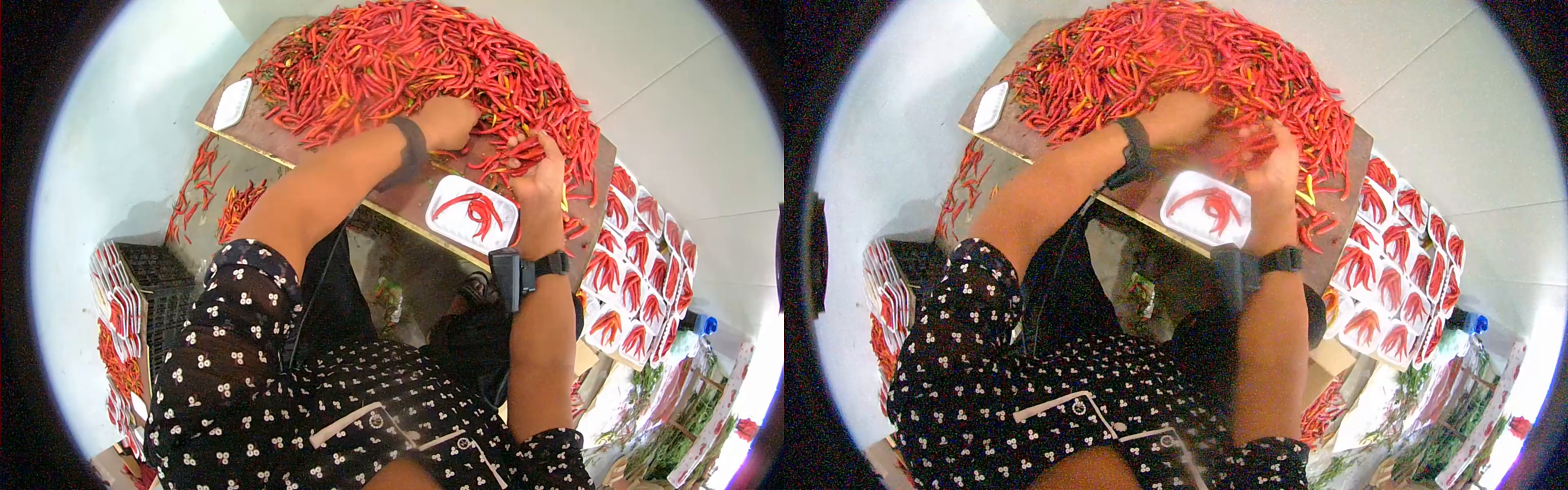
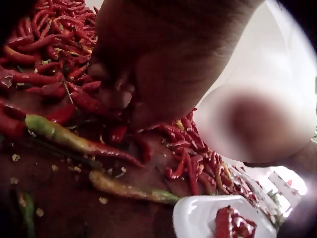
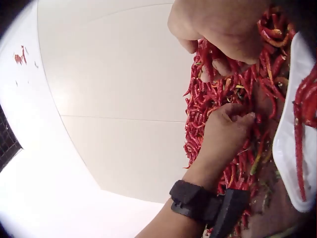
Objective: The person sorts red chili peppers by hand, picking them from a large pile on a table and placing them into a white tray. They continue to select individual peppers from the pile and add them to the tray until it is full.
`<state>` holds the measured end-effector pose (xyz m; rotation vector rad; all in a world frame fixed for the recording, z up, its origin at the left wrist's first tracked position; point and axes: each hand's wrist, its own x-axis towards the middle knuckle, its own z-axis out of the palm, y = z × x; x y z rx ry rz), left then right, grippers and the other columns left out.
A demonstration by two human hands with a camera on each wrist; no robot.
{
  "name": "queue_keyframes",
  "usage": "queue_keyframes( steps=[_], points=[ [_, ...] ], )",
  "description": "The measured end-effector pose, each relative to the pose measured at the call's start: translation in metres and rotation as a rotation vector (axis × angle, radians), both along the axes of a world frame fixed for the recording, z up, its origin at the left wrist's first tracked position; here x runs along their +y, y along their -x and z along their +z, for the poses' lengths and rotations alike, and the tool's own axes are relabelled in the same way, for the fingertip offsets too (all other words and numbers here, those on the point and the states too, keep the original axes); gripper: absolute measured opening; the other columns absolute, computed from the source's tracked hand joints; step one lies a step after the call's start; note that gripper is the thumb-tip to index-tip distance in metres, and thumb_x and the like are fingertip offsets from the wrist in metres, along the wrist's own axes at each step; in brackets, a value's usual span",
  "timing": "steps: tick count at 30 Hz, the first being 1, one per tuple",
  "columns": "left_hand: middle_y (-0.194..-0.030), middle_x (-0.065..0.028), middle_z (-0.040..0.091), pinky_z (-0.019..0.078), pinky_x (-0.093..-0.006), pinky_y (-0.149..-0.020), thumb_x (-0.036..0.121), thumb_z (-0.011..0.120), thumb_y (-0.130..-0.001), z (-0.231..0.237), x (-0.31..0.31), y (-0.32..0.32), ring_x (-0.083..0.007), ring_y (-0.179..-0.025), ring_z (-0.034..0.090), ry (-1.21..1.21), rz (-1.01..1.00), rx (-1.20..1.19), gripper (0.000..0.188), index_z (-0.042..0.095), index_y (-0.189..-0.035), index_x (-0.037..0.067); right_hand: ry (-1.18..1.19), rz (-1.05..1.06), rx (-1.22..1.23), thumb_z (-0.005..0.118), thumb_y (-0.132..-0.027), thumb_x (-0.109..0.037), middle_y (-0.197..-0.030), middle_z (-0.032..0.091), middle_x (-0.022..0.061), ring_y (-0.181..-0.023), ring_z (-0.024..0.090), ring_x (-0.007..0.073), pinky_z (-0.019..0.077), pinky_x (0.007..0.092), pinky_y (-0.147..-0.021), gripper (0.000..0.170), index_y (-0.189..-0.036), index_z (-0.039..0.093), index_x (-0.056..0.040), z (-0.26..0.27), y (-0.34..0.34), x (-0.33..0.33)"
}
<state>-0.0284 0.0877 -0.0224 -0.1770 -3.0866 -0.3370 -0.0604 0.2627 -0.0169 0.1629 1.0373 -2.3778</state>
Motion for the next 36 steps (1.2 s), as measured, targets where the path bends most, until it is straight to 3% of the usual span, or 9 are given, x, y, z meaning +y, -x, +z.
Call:
queue_keyframes(
  steps=[5,10,20,23,26,28,29,34,36],
  points=[
    [-0.075,-0.0195,0.06,0.0465,-0.0453,-0.065,0.015,0.052,-0.066,-0.001,0.002,-0.001,-0.0345,-0.075,0.059,-0.009,0.009,0.099,0.02,0.062,-0.077,0.001,-0.031,-0.033,-0.047,0.047,-0.083,-0.023,-0.075,0.055,0.0073,-0.066,0.055,0.0205,0.0379,0.0266,-0.045,0.016,-0.084,0.049,-0.0074,0.0,0.001,-0.001],
    [-0.075,-0.0217,0.06,0.0475,-0.0447,-0.062,0.015,0.054,-0.064,0.014,0.006,-0.005,-0.0352,-0.073,0.06,0.074,0.016,-0.05,0.021,0.062,-0.075,-0.001,-0.007,-0.006,-0.054,0.047,-0.083,-0.022,-0.075,0.056,0.0073,-0.066,0.056,0.0207,0.0381,0.0265,-0.045,0.015,-0.086,0.049,-0.0079,-0.002,0.0,-0.003],
    [-0.077,-0.0216,0.06,0.0473,-0.0445,-0.064,0.015,0.053,-0.066,0.008,0.001,0.001,-0.0353,-0.074,0.06,0.031,0.093,-0.068,0.021,0.062,-0.073,-0.002,-0.102,0.005,-0.036,0.047,-0.084,-0.023,-0.072,0.056,0.0068,-0.066,0.057,0.0213,0.0387,0.0268,-0.046,0.016,-0.086,0.049,-0.0076,-0.004,-0.005,-0.009],
    [-0.077,-0.021,0.06,0.0468,-0.0432,-0.061,0.015,0.052,-0.066,0.012,-0.008,0.015,-0.0368,-0.071,0.059,-0.011,0.151,-0.177,0.021,0.063,-0.076,0.0,-0.108,0.004,-0.033,0.047,-0.084,-0.025,-0.071,0.056,0.0064,-0.065,0.057,0.0215,0.0388,0.0266,-0.047,0.018,-0.086,0.049,-0.0074,-0.007,-0.007,-0.011],
    [-0.073,-0.0153,0.062,0.0461,-0.0365,-0.056,0.019,0.053,-0.07,0.034,-0.014,0.02,-0.0281,-0.062,0.059,-0.005,0.009,-0.13,0.022,0.063,-0.078,0.001,-0.1,0.032,-0.044,0.045,-0.085,-0.03,-0.072,0.056,0.0066,-0.065,0.057,0.0215,0.0388,0.0267,-0.047,0.024,-0.088,0.05,-0.0071,-0.004,-0.011,-0.013],
    [-0.066,-0.007,0.06,0.0437,-0.0294,-0.052,0.024,0.055,-0.073,0.04,-0.016,0.017,-0.0153,-0.055,0.055,-0.631,0.014,-0.205,0.023,0.063,-0.078,0.002,-0.112,0.058,-0.051,0.043,-0.086,-0.034,-0.073,0.057,0.0068,-0.066,0.057,0.0214,0.0388,0.0268,-0.047,0.028,-0.089,0.05,-0.0069,-0.004,-0.011,-0.016],
    [-0.063,-0.0003,0.056,0.0419,-0.0252,-0.052,0.024,0.055,-0.076,0.042,-0.014,0.017,-0.0081,-0.056,0.05,-0.734,-0.039,-0.251,0.023,0.062,-0.08,0.003,-0.082,0.058,-0.079,0.04,-0.087,-0.038,-0.074,0.057,0.0066,-0.066,0.057,0.0212,0.0388,0.0266,-0.048,0.033,-0.091,0.051,-0.0074,-0.007,-0.01,-0.019],
    [-0.066,-0.0001,0.056,0.0418,-0.0248,-0.053,0.02,0.054,-0.077,0.059,0.012,0.001,-0.0094,-0.058,0.051,-0.891,-0.139,-0.342,0.02,0.061,-0.084,0.002,0.087,0.107,-0.092,0.034,-0.087,-0.045,-0.078,0.057,0.0059,-0.067,0.055,0.02,0.0386,0.0256,-0.049,0.041,-0.093,0.052,-0.0085,0.018,-0.028,-0.024],
    [-0.065,-0.0009,0.057,0.0422,-0.025,-0.054,0.021,0.054,-0.077,0.06,0.017,-0.005,-0.0087,-0.058,0.05,-0.92,-0.031,-0.343,0.021,0.061,-0.082,0.002,0.087,0.114,-0.119,0.035,-0.087,-0.044,-0.081,0.058,0.0054,-0.065,0.054,0.0185,0.0377,0.0249,-0.049,0.039,-0.092,0.052,-0.0092,0.016,-0.027,-0.024]
  ],
)
